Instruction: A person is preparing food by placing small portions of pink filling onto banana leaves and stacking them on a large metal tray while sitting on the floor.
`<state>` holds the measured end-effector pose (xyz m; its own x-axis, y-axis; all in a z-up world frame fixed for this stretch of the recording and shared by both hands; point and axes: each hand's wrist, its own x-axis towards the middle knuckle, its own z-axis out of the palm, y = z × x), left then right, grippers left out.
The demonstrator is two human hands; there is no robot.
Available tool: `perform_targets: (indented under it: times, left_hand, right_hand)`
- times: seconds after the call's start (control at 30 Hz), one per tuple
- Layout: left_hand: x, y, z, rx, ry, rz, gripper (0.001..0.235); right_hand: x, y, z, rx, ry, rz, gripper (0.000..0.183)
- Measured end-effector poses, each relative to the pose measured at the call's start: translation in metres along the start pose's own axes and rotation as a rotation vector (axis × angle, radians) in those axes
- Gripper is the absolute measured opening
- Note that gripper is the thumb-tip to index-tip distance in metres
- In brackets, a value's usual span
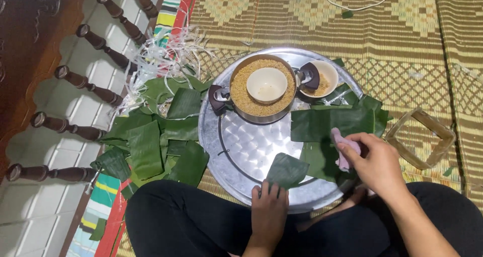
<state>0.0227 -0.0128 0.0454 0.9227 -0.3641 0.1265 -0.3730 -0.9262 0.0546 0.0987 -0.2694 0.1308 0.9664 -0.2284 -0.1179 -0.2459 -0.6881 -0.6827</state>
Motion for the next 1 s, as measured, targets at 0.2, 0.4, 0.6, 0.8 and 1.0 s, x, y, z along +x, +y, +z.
perform_targets:
  times: [0.2, 0.4, 0.6, 0.8, 1.0]
  left_hand:
    - [0.038, 0.026, -0.044, -0.101, 0.373, -0.079, 0.01]
    - [0.072, 0.074, -0.055, -0.449, 0.445, -0.06, 0.016]
    - [0.057, 0.072, -0.039, -0.549, 0.271, 0.004, 0.055]
    - [0.06, -0.086, -0.084, -0.412, 0.037, -0.18, 0.04]
    - [0.057, -0.307, -0.044, 0.289, -0.336, -0.279, 0.017]
  right_hand:
    - [0.002, -0.016, -0.01, 0.063, 0.086, 0.037, 0.028]
    - [-0.001, -0.004, -0.01, 0.136, 0.112, 0.103, 0.024]
    - [-0.002, -0.003, -0.008, 0.146, 0.091, 0.182, 0.025]
    - [-0.006, -0.013, -0.003, 0.192, 0.031, 0.189, 0.025]
    - [-0.005, -0.024, 0.009, 0.138, 0.004, 0.191, 0.023]
